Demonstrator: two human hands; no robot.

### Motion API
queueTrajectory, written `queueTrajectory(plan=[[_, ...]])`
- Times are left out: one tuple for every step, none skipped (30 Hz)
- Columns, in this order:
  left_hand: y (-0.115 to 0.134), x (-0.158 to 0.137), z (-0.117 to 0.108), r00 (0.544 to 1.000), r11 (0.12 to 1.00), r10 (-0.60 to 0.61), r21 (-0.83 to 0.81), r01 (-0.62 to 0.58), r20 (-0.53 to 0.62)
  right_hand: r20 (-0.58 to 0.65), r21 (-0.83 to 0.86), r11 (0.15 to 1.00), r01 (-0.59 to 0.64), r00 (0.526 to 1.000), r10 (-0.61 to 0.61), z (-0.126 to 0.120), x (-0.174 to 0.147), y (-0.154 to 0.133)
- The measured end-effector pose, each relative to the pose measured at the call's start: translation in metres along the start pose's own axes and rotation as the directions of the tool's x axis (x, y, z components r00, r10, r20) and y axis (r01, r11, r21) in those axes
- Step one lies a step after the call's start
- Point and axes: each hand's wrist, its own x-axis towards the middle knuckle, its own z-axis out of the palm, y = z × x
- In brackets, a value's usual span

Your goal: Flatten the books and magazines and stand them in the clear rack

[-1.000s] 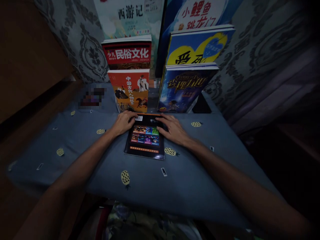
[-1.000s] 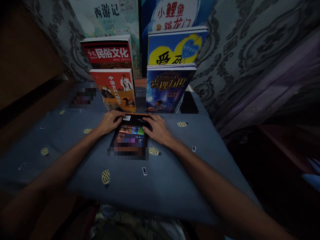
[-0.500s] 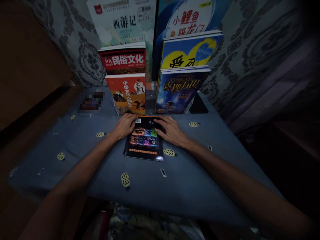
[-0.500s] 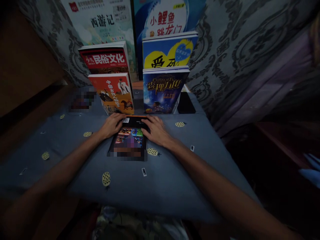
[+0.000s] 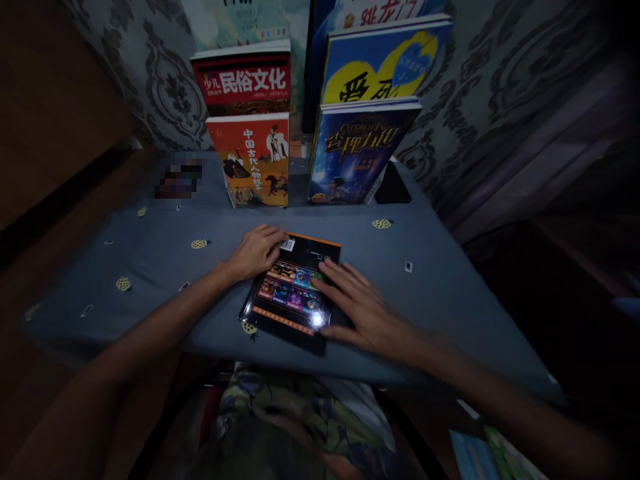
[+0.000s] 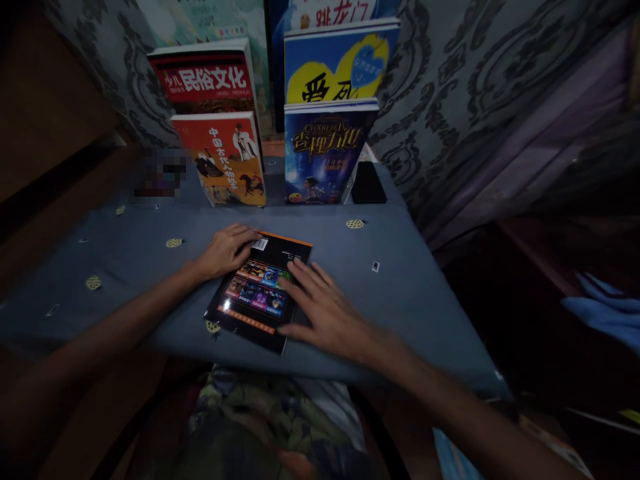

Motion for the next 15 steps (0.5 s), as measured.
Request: queueTrajectory(plan=[[0.004,-0.003,0.000,1.000,1.000,0.009,-0.007,-0.009,-0.002,0.018,0.012,0.999,0.033,0.999,-0.033,-0.002,-0.008,-0.010],[0.008,-0.006,-0.001,1.000,1.000,0.020,-0.014,-0.021,-0.006,0.032,0.020,0.998,0.062,0.998,-0.063,-0.003,-0.015,-0.019],[0.011,-0.008,-0.001,0.999,0.999,0.033,-0.022,-0.033,-0.013,0.045,0.019,0.997,0.081,0.996,-0.082,-0.003,-0.020,-0.028],[0.014,-0.011,-0.001,0.999,0.998,0.048,-0.029,-0.048,-0.021,0.051,0.008,0.996,0.085,0.995,-0.086,-0.003,-0.024,-0.036],[0.017,-0.013,-0.001,0.998,0.997,0.063,-0.036,-0.064,-0.031,0.052,-0.010,0.997,0.078,0.996,-0.077,-0.001,-0.026,-0.044],[0.019,-0.015,-0.001,0.996,0.996,0.076,-0.043,-0.078,-0.040,0.045,-0.033,0.998,0.062,0.997,-0.060,0.001,-0.027,-0.051],[0.021,-0.017,-0.001,0.995,0.995,0.088,-0.051,-0.091,-0.048,0.034,-0.058,0.998,0.039,0.999,-0.038,0.003,-0.028,-0.056],[0.022,-0.018,-0.001,0.994,0.993,0.095,-0.060,-0.099,-0.055,0.021,-0.079,0.997,0.019,1.000,-0.018,0.005,-0.027,-0.061],[0.024,-0.020,0.000,0.993,0.992,0.099,-0.072,-0.103,-0.059,0.011,-0.093,0.996,0.006,1.000,-0.005,0.008,-0.026,-0.065],[0.025,-0.021,0.000,0.993,0.991,0.100,-0.086,-0.105,-0.064,0.001,-0.098,0.995,0.002,1.000,-0.002,0.009,-0.025,-0.068],[0.025,-0.021,0.000,0.993,0.989,0.096,-0.106,-0.103,-0.069,-0.008,-0.095,0.995,0.010,1.000,-0.010,0.010,-0.023,-0.070],[0.026,-0.022,0.000,0.993,0.986,0.091,-0.131,-0.101,-0.075,-0.016,-0.086,0.996,0.027,0.999,-0.029,0.010,-0.022,-0.071],[0.026,-0.022,-0.001,0.993,0.982,0.085,-0.163,-0.098,-0.083,-0.027,-0.072,0.996,0.052,0.998,-0.054,0.010,-0.020,-0.072],[0.025,-0.022,-0.001,0.993,0.975,0.074,-0.203,-0.091,-0.089,-0.048,-0.058,0.995,0.084,0.995,-0.087,0.008,-0.019,-0.072],[0.024,-0.022,-0.002,0.994,0.965,0.058,-0.251,-0.079,-0.089,-0.077,-0.044,0.992,0.118,0.990,-0.122,0.006,-0.018,-0.071]])
